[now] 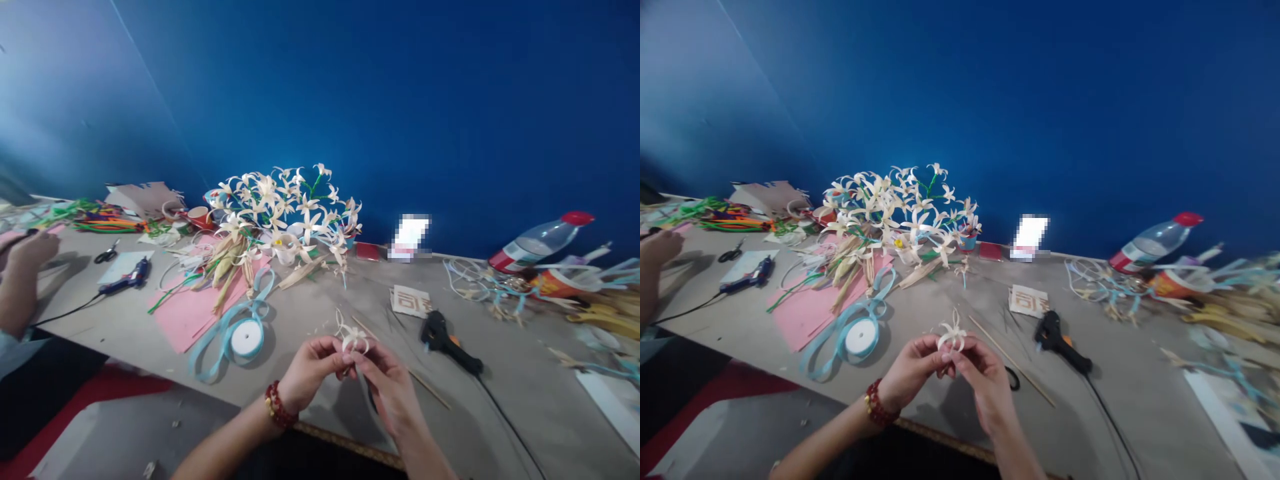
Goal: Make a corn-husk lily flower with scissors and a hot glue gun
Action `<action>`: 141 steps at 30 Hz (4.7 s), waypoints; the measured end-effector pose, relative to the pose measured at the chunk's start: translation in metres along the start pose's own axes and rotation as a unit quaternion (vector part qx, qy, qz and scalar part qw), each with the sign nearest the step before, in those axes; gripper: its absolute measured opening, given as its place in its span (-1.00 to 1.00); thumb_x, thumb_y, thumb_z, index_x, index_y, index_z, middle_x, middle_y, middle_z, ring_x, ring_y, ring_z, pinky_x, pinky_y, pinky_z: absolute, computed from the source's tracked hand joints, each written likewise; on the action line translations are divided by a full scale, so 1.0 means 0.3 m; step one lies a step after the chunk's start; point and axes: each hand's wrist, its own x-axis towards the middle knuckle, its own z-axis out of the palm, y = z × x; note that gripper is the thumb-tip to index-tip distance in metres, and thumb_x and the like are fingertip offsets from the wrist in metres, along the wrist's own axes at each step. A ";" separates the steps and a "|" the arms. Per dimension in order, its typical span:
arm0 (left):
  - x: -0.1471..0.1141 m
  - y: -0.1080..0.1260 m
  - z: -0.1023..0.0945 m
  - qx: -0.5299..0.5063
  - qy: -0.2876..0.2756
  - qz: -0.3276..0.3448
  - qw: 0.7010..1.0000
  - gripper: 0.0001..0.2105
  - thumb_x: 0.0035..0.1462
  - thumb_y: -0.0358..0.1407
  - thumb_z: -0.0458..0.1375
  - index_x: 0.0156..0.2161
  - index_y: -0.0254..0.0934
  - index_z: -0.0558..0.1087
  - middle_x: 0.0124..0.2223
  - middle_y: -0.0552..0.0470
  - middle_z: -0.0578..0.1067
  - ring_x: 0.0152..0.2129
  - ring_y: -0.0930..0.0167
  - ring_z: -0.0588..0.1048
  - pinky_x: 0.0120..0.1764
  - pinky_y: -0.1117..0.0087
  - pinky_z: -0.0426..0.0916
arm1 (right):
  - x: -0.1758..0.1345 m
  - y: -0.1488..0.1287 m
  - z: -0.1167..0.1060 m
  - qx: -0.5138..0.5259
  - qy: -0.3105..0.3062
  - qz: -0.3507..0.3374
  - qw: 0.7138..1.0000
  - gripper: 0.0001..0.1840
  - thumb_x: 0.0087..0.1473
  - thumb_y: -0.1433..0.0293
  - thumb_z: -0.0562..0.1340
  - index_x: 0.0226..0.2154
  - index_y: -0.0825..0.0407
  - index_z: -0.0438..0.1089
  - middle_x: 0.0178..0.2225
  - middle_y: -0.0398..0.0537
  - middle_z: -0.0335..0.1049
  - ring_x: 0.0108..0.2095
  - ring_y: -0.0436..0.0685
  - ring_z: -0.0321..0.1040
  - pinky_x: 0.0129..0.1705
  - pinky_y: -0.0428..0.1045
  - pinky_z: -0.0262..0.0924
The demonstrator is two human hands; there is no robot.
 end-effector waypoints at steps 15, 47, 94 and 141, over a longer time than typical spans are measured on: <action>0.103 0.415 -0.530 0.762 0.223 0.099 0.600 -0.72 0.23 -0.22 0.05 -0.10 -0.30 0.52 -0.09 -0.19 0.57 -0.19 0.20 0.50 -0.15 0.28 0.33 | -0.007 0.010 -0.122 0.008 0.110 -0.039 0.993 -0.77 -0.08 0.25 0.45 -0.41 -0.02 0.44 -0.41 -0.12 0.45 -0.33 0.11 0.39 -0.21 0.02 0.32; -0.014 -0.029 -0.030 0.303 0.009 0.198 0.932 -0.85 0.23 -0.33 0.16 -0.22 -0.20 0.61 -0.28 -0.11 0.60 -0.32 0.30 0.55 -0.19 0.32 0.40 | -0.033 0.045 -0.130 0.089 0.112 -0.003 0.990 -0.80 -0.10 0.30 0.45 -0.44 -0.03 0.45 -0.31 -0.11 0.44 -0.24 0.13 0.40 -0.16 0.00 0.32; 0.038 0.000 0.037 -0.019 0.017 -0.005 1.000 -0.77 0.17 -0.17 0.25 -0.35 -0.30 0.38 -0.52 0.11 0.40 -0.58 0.53 0.33 -0.43 0.50 0.23 | 0.095 -0.137 -0.783 -0.694 0.078 -0.143 0.701 -0.60 0.20 0.16 0.08 -0.01 0.00 0.35 0.01 0.17 0.39 0.02 0.35 0.37 0.06 0.21 0.26; 0.012 0.059 0.075 -0.112 -0.003 -0.055 0.992 -0.74 0.07 -0.20 0.33 -0.42 -0.33 0.39 -0.55 0.04 0.46 -0.62 0.53 0.36 -0.49 0.54 0.20 | -0.109 -0.124 -0.155 -0.414 -0.046 -0.167 0.894 -0.68 0.27 0.22 0.10 -0.33 0.05 0.46 -0.54 -0.11 0.38 -0.54 0.06 0.34 -0.46 -0.07 0.30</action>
